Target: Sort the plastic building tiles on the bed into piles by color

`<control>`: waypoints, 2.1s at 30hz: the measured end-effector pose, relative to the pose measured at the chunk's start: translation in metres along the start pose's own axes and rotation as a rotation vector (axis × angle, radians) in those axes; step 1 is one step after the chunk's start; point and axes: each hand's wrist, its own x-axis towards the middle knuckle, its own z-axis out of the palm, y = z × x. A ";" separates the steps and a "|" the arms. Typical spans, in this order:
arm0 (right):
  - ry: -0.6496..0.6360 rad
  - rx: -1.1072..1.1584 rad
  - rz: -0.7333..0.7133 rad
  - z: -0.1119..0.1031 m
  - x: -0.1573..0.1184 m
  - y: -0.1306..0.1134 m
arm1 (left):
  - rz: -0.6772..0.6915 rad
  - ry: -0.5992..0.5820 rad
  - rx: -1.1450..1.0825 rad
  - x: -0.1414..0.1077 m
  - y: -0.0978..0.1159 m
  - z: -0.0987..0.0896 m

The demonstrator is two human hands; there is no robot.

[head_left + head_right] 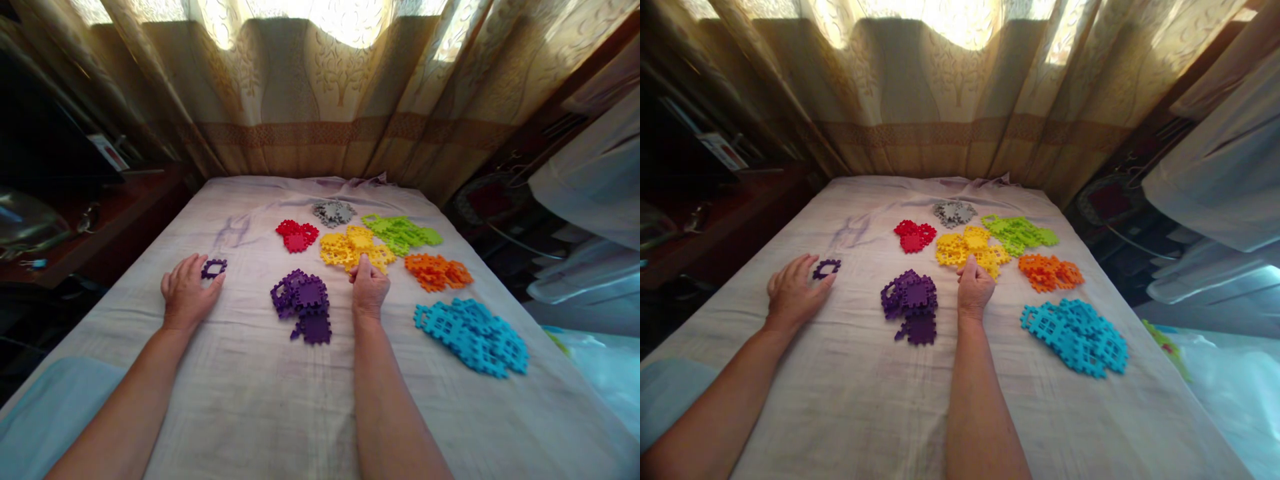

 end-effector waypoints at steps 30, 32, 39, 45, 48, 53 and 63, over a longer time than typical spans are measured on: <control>-0.002 0.018 0.003 0.000 -0.001 -0.004 | 0.477 -0.152 -0.450 -0.056 0.107 -0.004; -0.003 0.024 0.005 0.000 -0.002 -0.005 | 0.504 -0.154 -0.430 -0.059 0.106 0.000; -0.016 0.034 0.005 0.001 -0.002 -0.002 | 0.451 -0.058 -0.343 -0.056 0.075 0.003; -0.019 -0.001 -0.019 0.000 -0.002 -0.006 | 0.302 -0.036 -0.125 -0.060 0.041 0.015; -0.036 -0.056 -0.029 0.000 -0.008 -0.010 | 0.265 -0.096 -0.053 -0.061 0.042 0.019; -0.227 -0.221 -0.158 -0.017 -0.012 -0.022 | 0.229 -0.136 -0.011 -0.060 0.053 0.017; 0.142 -0.836 -0.136 -0.211 0.056 0.007 | 0.240 -0.112 -0.071 -0.059 0.052 0.016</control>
